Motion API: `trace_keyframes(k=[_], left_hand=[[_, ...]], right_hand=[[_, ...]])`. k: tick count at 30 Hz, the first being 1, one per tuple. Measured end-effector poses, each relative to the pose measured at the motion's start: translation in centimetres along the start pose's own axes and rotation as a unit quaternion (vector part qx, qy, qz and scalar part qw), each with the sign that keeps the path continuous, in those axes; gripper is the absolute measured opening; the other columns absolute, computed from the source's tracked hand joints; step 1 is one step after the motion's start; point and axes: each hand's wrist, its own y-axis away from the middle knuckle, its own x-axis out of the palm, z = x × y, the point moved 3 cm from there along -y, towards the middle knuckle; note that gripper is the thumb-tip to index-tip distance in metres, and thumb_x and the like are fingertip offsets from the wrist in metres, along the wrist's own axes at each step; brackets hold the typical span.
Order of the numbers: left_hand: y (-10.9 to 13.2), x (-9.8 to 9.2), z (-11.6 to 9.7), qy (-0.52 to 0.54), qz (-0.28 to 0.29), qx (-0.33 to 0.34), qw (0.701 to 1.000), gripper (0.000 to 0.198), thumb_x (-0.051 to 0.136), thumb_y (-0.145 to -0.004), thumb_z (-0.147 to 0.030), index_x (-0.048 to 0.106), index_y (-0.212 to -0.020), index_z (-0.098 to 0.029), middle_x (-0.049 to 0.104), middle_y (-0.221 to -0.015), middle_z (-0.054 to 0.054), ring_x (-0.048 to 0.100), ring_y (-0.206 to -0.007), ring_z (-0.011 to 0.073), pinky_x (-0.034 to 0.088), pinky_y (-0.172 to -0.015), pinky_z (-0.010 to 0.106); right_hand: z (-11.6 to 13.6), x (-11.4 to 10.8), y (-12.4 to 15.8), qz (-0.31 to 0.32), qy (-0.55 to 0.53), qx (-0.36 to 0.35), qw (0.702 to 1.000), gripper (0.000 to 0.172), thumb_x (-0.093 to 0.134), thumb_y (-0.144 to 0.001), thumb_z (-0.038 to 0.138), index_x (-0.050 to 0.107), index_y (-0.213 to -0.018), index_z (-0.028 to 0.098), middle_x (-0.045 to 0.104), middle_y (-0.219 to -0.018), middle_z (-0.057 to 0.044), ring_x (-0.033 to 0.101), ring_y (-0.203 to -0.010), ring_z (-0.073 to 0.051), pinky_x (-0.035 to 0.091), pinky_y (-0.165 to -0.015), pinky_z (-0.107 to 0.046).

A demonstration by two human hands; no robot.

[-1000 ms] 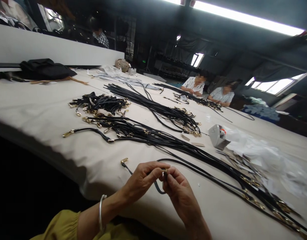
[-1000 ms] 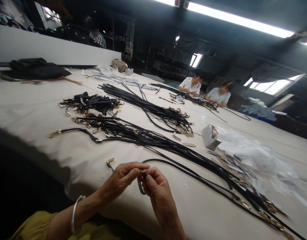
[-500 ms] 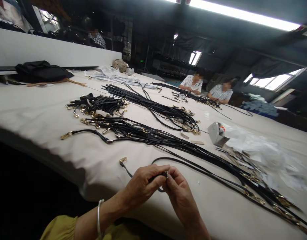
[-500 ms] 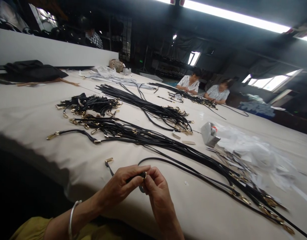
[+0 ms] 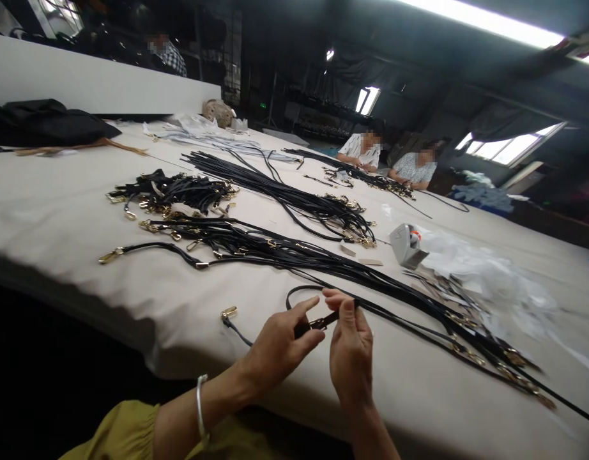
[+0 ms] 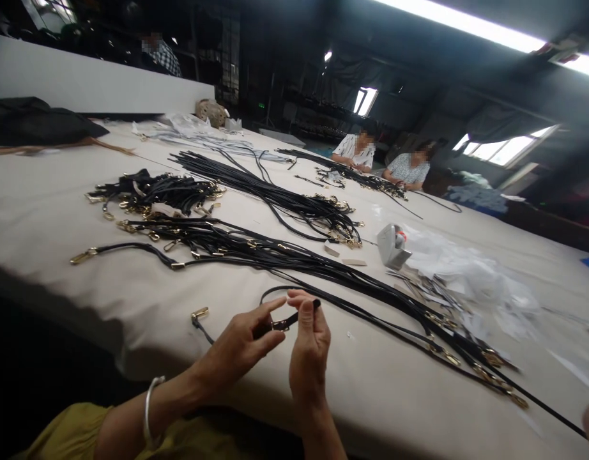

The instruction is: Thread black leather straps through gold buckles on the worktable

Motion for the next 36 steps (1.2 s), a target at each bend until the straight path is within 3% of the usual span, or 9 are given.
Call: trace_keyframes(k=[3, 6, 12, 16, 21, 27, 32, 36], left_hand=[[-0.6, 0.7, 0.6, 0.166, 0.107, -0.106, 0.975, 0.041, 0.062, -0.083, -0.036, 0.061, -0.118, -0.014, 0.059, -0.066, -0.002, 0.055, -0.052, 0.0099, 0.043, -0.050, 0.019], [-1.1, 1.1, 1.1, 0.228, 0.160, -0.153, 0.948, 0.027, 0.066, -0.077, -0.036, 0.062, -0.091, -0.013, 0.056, -0.057, -0.004, 0.050, -0.045, 0.0082, 0.040, -0.044, 0.017], [-1.1, 1.0, 1.5, 0.103, 0.155, -0.160, 0.969, 0.019, 0.059, -0.075, -0.028, 0.064, -0.087, -0.015, 0.054, -0.051, -0.004, 0.049, -0.042, 0.0092, 0.038, -0.035, 0.013], [-0.8, 0.7, 1.5, 0.067, 0.159, -0.163, 0.971, 0.019, 0.056, -0.075, -0.027, 0.065, -0.084, -0.013, 0.059, -0.054, -0.001, 0.049, -0.043, 0.0093, 0.037, -0.034, 0.013], [-0.8, 0.5, 1.2, 0.036, 0.155, -0.153, 0.975, 0.021, 0.056, -0.077, -0.029, 0.066, -0.087, -0.013, 0.061, -0.057, 0.000, 0.046, -0.042, 0.0089, 0.034, -0.034, 0.014], [-0.9, 0.4, 0.5, 0.053, 0.146, -0.074, 0.985, 0.032, 0.045, -0.089, -0.031, 0.066, -0.107, -0.016, 0.068, -0.075, 0.001, 0.050, -0.050, 0.0080, 0.041, -0.046, 0.016], [-0.8, 0.4, 0.8, 0.051, 0.128, -0.085, 0.987, 0.036, 0.046, -0.087, -0.026, 0.059, -0.120, -0.017, 0.070, -0.075, 0.001, 0.049, -0.050, 0.0100, 0.039, -0.046, 0.018], [-0.8, 0.2, 0.7, 0.016, 0.094, -0.054, 0.994, 0.040, 0.050, -0.084, -0.021, 0.056, -0.123, -0.019, 0.071, -0.068, -0.001, 0.053, -0.055, 0.0114, 0.039, -0.053, 0.020]], right_hand=[[1.4, -1.3, -0.9, 0.002, -0.155, 0.029, 0.987, 0.028, 0.057, -0.090, 0.051, 0.071, -0.088, 0.027, 0.072, -0.101, -0.002, 0.059, -0.110, -0.021, 0.038, -0.104, -0.043], [1.9, -2.8, -1.4, -0.016, -0.244, 0.082, 0.966, 0.023, 0.059, -0.090, 0.049, 0.072, -0.091, 0.030, 0.074, -0.093, 0.002, 0.064, -0.106, -0.017, 0.042, -0.105, -0.041], [1.6, -5.9, -1.3, -0.085, -0.304, 0.115, 0.942, 0.020, 0.063, -0.089, 0.045, 0.073, -0.095, 0.030, 0.076, -0.091, 0.003, 0.066, -0.102, -0.013, 0.043, -0.106, -0.035], [0.9, -6.7, -0.4, -0.032, -0.220, 0.129, 0.966, 0.026, 0.068, -0.084, 0.046, 0.073, -0.101, 0.027, 0.075, -0.098, -0.002, 0.066, -0.102, -0.019, 0.048, -0.100, -0.041], [-1.4, -6.0, 1.5, 0.042, -0.080, 0.196, 0.976, 0.028, 0.079, -0.075, 0.039, 0.076, -0.095, 0.019, 0.076, -0.088, -0.006, 0.068, -0.078, -0.018, 0.055, -0.075, -0.032], [-2.7, -5.0, 2.0, 0.037, -0.065, 0.234, 0.969, 0.041, 0.081, -0.071, 0.047, 0.075, -0.095, 0.015, 0.077, -0.078, -0.009, 0.071, -0.074, -0.021, 0.056, -0.076, -0.036], [-2.9, -4.7, 2.0, 0.028, -0.041, 0.228, 0.972, 0.041, 0.081, -0.069, 0.048, 0.076, -0.092, 0.015, 0.077, -0.080, -0.010, 0.070, -0.075, -0.021, 0.054, -0.069, -0.030], [-3.0, -4.8, 2.1, 0.025, 0.009, 0.196, 0.980, 0.041, 0.077, -0.073, 0.050, 0.076, -0.095, 0.015, 0.077, -0.081, -0.010, 0.070, -0.077, -0.022, 0.053, -0.072, -0.033]])
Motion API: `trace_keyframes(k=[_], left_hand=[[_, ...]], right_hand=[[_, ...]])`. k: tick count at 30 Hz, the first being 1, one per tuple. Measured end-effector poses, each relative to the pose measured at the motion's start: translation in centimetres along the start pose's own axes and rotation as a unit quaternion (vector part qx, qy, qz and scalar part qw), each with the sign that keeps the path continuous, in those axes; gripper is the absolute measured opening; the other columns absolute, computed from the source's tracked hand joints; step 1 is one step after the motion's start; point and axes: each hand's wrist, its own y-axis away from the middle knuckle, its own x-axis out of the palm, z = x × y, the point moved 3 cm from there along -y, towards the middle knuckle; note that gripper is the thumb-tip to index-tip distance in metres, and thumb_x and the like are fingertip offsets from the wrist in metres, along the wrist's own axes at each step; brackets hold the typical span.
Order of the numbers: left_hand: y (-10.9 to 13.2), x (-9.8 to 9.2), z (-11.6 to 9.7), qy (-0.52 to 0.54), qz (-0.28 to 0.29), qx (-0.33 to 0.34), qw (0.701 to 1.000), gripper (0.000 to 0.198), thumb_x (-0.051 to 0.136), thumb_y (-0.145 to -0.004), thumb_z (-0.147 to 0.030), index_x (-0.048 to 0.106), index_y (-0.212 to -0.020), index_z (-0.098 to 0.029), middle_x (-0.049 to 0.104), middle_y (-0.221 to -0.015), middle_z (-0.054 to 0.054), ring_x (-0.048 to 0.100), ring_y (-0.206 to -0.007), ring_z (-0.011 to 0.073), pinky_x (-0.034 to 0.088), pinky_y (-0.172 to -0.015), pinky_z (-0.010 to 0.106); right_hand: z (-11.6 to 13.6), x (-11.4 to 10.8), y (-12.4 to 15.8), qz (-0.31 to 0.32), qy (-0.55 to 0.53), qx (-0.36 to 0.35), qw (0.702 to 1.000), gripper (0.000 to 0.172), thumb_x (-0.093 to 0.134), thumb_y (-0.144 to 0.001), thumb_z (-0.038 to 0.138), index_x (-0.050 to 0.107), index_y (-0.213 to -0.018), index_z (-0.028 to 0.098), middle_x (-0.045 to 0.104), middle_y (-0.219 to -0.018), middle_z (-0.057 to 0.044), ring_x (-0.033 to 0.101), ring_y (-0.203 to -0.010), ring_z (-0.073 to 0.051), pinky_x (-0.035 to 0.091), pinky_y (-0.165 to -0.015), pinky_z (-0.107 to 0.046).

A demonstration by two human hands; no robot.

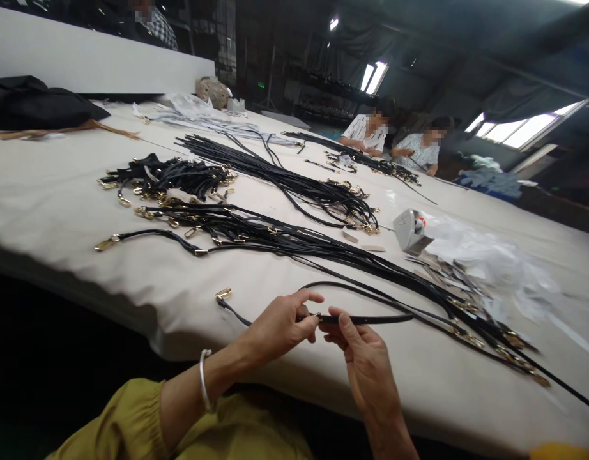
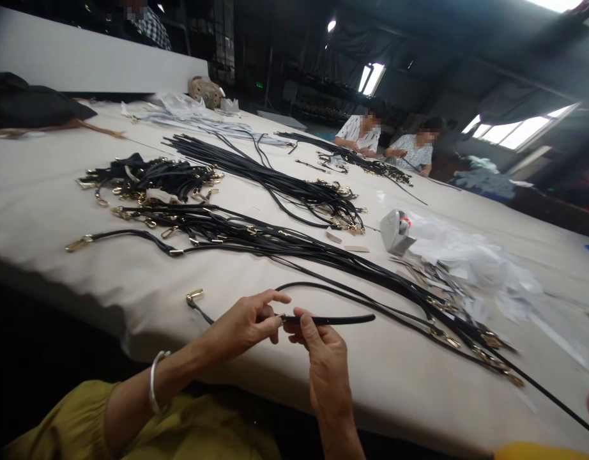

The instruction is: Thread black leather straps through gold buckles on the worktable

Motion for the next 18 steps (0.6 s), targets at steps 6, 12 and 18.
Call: trace_keyframes(k=[6, 12, 18], left_hand=[[0.1, -0.2, -0.3, -0.025, -0.015, 0.008, 1.000, 0.046, 0.052, -0.083, -0.019, 0.051, -0.129, -0.023, 0.068, -0.066, -0.004, 0.061, -0.059, 0.0135, 0.044, -0.061, 0.021], [0.1, 0.2, 0.2, -0.181, -0.078, 0.040, 0.980, 0.052, 0.052, -0.084, -0.018, 0.048, -0.136, -0.023, 0.065, -0.067, -0.003, 0.060, -0.062, 0.0161, 0.039, -0.061, 0.023], [0.9, -0.3, -0.4, -0.026, -0.008, 0.083, 0.996, 0.057, 0.052, -0.090, -0.020, 0.034, -0.145, -0.024, 0.062, -0.072, -0.004, 0.054, -0.065, 0.0126, 0.040, -0.066, 0.022]], right_hand=[[0.7, 0.3, 0.8, -0.037, 0.162, -0.097, 0.981, 0.037, 0.070, -0.080, 0.048, 0.075, -0.100, 0.017, 0.078, -0.087, -0.009, 0.072, -0.080, -0.026, 0.058, -0.076, -0.040], [2.0, 2.4, 3.2, 0.019, 0.386, -0.456, 0.801, 0.031, 0.062, -0.087, 0.013, 0.069, -0.116, 0.020, 0.074, -0.107, -0.008, 0.070, -0.098, -0.023, 0.057, -0.087, -0.034], [4.7, 1.2, 2.9, 0.123, 0.397, -0.335, 0.846, 0.029, 0.052, -0.095, 0.023, 0.064, -0.121, 0.026, 0.074, -0.106, -0.004, 0.070, -0.098, -0.019, 0.057, -0.087, -0.029]])
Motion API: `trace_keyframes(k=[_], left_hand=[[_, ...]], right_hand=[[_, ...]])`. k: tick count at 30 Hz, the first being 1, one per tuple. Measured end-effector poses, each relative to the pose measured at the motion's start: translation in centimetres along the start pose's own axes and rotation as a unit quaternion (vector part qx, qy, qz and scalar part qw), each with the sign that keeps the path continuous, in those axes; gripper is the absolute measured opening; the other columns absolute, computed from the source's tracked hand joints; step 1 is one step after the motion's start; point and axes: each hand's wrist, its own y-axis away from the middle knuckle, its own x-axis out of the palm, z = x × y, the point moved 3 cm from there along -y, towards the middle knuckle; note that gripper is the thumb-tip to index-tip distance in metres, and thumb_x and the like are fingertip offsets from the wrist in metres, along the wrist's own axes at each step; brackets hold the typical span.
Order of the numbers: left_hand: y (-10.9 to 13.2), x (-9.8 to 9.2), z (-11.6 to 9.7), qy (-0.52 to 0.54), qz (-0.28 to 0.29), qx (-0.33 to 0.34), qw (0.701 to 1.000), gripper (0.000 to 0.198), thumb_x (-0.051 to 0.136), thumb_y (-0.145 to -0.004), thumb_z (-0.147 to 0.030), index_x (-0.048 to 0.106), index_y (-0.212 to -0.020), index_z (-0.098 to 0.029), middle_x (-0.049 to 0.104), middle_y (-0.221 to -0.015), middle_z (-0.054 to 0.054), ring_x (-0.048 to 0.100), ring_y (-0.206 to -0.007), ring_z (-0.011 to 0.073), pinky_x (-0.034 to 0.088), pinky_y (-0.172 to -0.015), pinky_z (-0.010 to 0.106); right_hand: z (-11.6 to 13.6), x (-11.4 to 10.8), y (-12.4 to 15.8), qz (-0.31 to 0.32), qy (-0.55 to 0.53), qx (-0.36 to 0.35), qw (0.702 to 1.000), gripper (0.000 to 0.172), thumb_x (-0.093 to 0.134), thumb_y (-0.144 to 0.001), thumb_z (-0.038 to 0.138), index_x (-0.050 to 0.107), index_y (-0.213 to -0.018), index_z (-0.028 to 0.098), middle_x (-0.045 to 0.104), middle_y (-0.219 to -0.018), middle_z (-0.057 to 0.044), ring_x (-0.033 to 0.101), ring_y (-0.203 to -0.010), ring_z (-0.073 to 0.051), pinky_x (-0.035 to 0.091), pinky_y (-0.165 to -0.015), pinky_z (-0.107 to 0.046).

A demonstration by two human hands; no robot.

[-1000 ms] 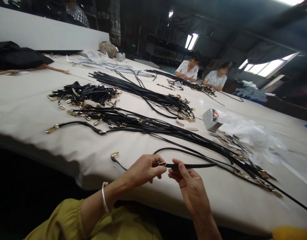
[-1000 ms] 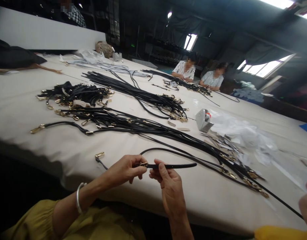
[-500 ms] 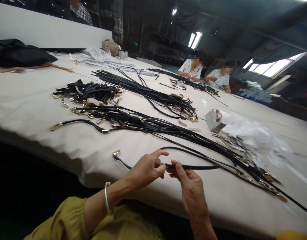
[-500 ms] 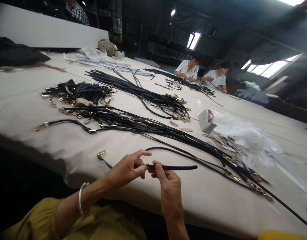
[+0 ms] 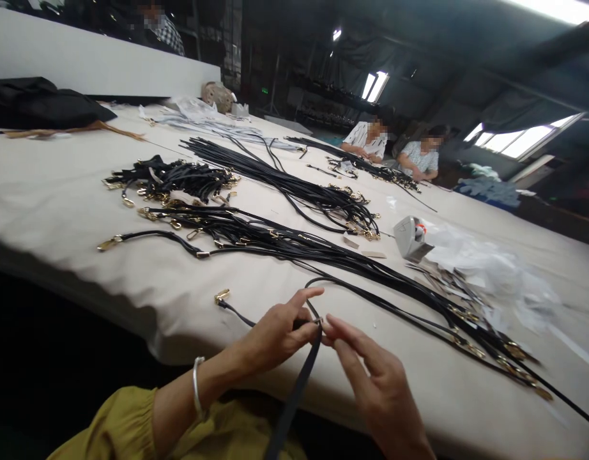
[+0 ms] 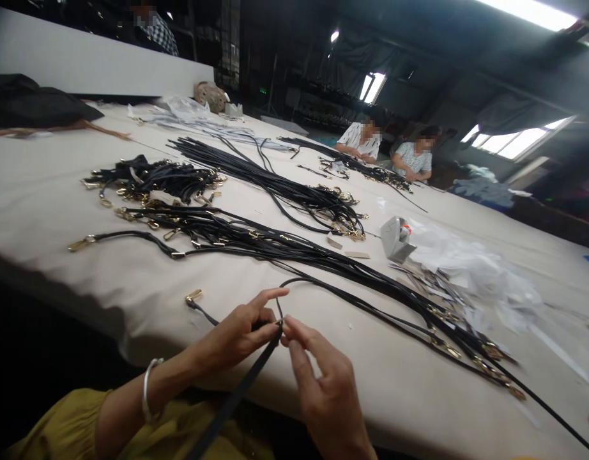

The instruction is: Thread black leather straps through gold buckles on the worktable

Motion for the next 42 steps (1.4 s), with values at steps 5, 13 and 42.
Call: trace_keyframes(k=[5, 13, 42], left_hand=[[0.2, -0.4, -1.0, 0.177, 0.096, -0.010, 0.979, 0.068, 0.056, -0.093, -0.033, 0.022, -0.151, -0.023, 0.060, -0.074, -0.002, 0.048, -0.058, 0.0099, 0.039, -0.059, 0.020], [0.0, -1.4, 0.5, 0.361, 0.066, -0.080, 0.927, 0.061, 0.048, -0.096, -0.046, 0.031, -0.147, -0.018, 0.053, -0.057, -0.004, 0.026, -0.042, 0.0058, 0.016, -0.042, 0.017], [1.6, -3.3, 1.3, 0.083, -0.125, -0.007, 0.989, 0.014, 0.076, -0.076, -0.022, 0.074, -0.088, -0.015, 0.073, -0.082, 0.003, 0.064, -0.076, 0.0156, 0.047, -0.071, 0.022]], right_hand=[[-0.4, 0.5, -2.4, -0.064, -0.041, 0.034, 0.997, 0.046, 0.054, -0.089, 0.053, 0.056, -0.127, 0.027, 0.063, -0.120, -0.008, 0.063, -0.105, -0.024, 0.055, -0.088, -0.037], [-2.8, 5.3, -1.8, -0.093, -0.056, 0.029, 0.994, 0.041, 0.045, -0.095, 0.042, 0.053, -0.127, 0.018, 0.046, -0.056, 0.008, 0.047, -0.048, -0.012, 0.043, -0.052, -0.025], [1.6, -0.3, -4.9, 0.029, -0.040, 0.062, 0.997, 0.026, 0.064, -0.087, 0.041, 0.059, -0.069, 0.023, 0.059, -0.076, 0.000, 0.055, -0.076, -0.018, 0.041, -0.072, -0.030]])
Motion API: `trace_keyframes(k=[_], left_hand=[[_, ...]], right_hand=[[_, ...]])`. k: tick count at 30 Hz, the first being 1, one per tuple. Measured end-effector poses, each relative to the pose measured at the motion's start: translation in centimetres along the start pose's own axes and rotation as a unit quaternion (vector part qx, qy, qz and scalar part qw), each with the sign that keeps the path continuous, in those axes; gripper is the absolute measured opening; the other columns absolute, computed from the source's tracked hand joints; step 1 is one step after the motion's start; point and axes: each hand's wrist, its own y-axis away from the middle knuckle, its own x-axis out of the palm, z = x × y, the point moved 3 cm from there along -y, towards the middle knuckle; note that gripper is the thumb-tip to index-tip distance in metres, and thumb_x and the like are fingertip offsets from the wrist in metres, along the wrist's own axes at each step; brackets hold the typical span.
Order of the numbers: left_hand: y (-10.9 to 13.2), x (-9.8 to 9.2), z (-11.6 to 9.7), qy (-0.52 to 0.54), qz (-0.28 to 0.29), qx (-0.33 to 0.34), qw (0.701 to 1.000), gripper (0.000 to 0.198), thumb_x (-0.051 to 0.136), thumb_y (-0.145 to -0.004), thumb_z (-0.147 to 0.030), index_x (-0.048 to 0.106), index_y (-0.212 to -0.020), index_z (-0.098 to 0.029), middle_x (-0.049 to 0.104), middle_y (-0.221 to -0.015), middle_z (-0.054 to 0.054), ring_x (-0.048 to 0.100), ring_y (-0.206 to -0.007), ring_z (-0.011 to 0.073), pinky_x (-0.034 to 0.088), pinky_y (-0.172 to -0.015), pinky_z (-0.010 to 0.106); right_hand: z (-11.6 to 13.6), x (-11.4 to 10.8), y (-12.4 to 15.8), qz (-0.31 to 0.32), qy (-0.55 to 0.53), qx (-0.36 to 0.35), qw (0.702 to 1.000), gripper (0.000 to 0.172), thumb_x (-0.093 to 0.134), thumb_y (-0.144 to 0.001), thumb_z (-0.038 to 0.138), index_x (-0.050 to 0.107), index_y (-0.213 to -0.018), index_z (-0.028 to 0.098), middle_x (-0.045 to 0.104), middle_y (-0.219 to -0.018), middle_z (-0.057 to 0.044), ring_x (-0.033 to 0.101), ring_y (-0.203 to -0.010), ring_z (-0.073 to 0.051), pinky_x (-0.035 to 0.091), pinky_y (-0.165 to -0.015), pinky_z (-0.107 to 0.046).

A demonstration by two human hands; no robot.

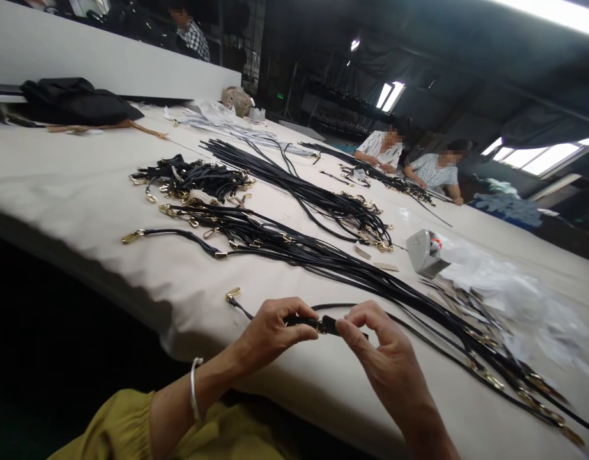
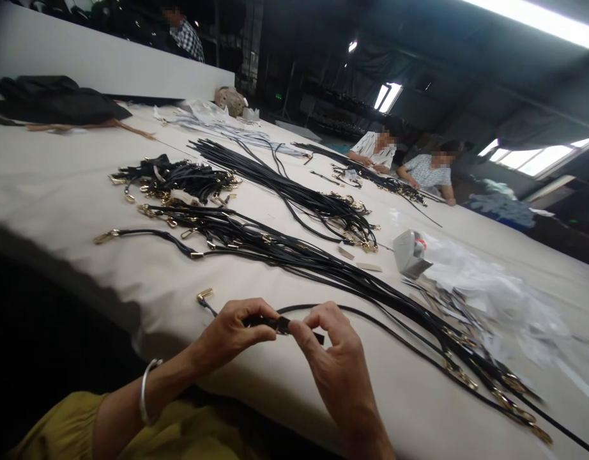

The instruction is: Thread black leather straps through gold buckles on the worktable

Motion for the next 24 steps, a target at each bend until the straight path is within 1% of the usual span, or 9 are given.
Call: trace_keyframes(k=[2, 4, 7, 12, 16, 18, 21, 22, 24], left_hand=[[0.1, -0.1, 0.0, 0.005, 0.000, 0.015, 1.000, 0.014, 0.076, -0.076, -0.022, 0.075, -0.089, -0.017, 0.074, -0.084, 0.003, 0.065, -0.077, 0.0157, 0.048, -0.073, 0.023], [0.1, -0.1, 0.0, 0.003, -0.001, 0.026, 1.000, 0.013, 0.077, -0.076, -0.022, 0.075, -0.088, -0.017, 0.074, -0.082, 0.003, 0.065, -0.075, 0.0152, 0.047, -0.071, 0.022], [0.3, 0.1, -0.1, -0.010, -0.002, 0.049, 0.999, 0.011, 0.077, -0.076, -0.023, 0.076, -0.086, -0.017, 0.073, -0.079, 0.003, 0.063, -0.070, 0.0141, 0.046, -0.067, 0.022], [0.6, 0.6, 0.0, -0.022, 0.001, 0.097, 0.995, 0.017, 0.077, -0.077, -0.027, 0.076, -0.089, -0.015, 0.073, -0.080, 0.005, 0.063, -0.070, 0.0149, 0.047, -0.068, 0.023], [0.6, 0.3, 0.1, -0.029, -0.001, 0.108, 0.994, 0.012, 0.076, -0.078, -0.022, 0.076, -0.087, -0.016, 0.072, -0.079, 0.004, 0.064, -0.071, 0.0144, 0.047, -0.070, 0.023], [0.5, 0.0, 0.0, -0.020, 0.011, 0.100, 0.995, 0.013, 0.077, -0.077, -0.020, 0.075, -0.089, -0.016, 0.072, -0.082, 0.004, 0.064, -0.074, 0.0143, 0.047, -0.072, 0.023], [0.6, -0.5, 0.1, 0.025, 0.046, 0.039, 0.998, 0.025, 0.079, -0.073, -0.019, 0.072, -0.097, -0.016, 0.072, -0.087, 0.004, 0.064, -0.077, 0.0148, 0.048, -0.072, 0.022], [0.6, -0.6, 0.2, 0.036, 0.055, 0.017, 0.998, 0.026, 0.079, -0.073, -0.019, 0.071, -0.098, -0.015, 0.072, -0.086, 0.003, 0.064, -0.077, 0.0147, 0.049, -0.070, 0.022], [0.7, -0.8, 0.4, 0.035, 0.058, -0.003, 0.998, 0.020, 0.077, -0.075, -0.019, 0.071, -0.094, -0.015, 0.071, -0.082, 0.002, 0.063, -0.074, 0.0143, 0.048, -0.068, 0.022]], right_hand=[[-0.7, -0.3, 0.3, 0.023, 0.015, 0.008, 1.000, 0.027, 0.062, -0.088, 0.040, 0.058, -0.068, 0.023, 0.061, -0.085, -0.002, 0.057, -0.084, -0.020, 0.041, -0.076, -0.030], [-1.2, -0.1, 0.6, 0.053, 0.016, 0.028, 0.998, 0.028, 0.061, -0.088, 0.041, 0.056, -0.066, 0.023, 0.062, -0.092, -0.002, 0.058, -0.090, -0.020, 0.042, -0.079, -0.030], [-1.6, 0.5, 0.6, 0.083, -0.001, 0.051, 0.995, 0.030, 0.060, -0.088, 0.042, 0.055, -0.065, 0.023, 0.064, -0.098, -0.002, 0.059, -0.093, -0.020, 0.043, -0.081, -0.029], [-1.5, 2.4, 0.1, 0.093, -0.066, 0.061, 0.992, 0.033, 0.059, -0.089, 0.045, 0.057, -0.065, 0.022, 0.064, -0.090, -0.003, 0.059, -0.087, -0.019, 0.045, -0.077, -0.028], [-1.7, 4.1, -0.1, 0.106, -0.116, 0.051, 0.986, 0.034, 0.058, -0.090, 0.046, 0.055, -0.067, 0.021, 0.060, -0.084, -0.002, 0.056, -0.080, -0.017, 0.045, -0.073, -0.028], [-2.0, 4.5, -0.1, 0.126, -0.141, 0.066, 0.980, 0.034, 0.055, -0.091, 0.048, 0.055, -0.070, 0.021, 0.058, -0.082, -0.001, 0.055, -0.078, -0.017, 0.045, -0.072, -0.027], [-2.4, 4.1, 0.2, 0.170, -0.144, 0.098, 0.970, 0.032, 0.048, -0.094, 0.049, 0.061, -0.084, 0.022, 0.059, -0.083, -0.001, 0.056, -0.080, -0.018, 0.047, -0.074, -0.028], [-2.5, 3.9, 0.2, 0.180, -0.133, 0.097, 0.970, 0.032, 0.048, -0.094, 0.049, 0.062, -0.086, 0.022, 0.060, -0.085, -0.001, 0.057, -0.082, -0.018, 0.048, -0.075, -0.028], [-2.8, 3.4, 0.2, 0.181, -0.104, 0.082, 0.974, 0.030, 0.051, -0.093, 0.047, 0.062, -0.082, 0.022, 0.063, -0.091, -0.002, 0.058, -0.085, -0.019, 0.048, -0.077, -0.029]])
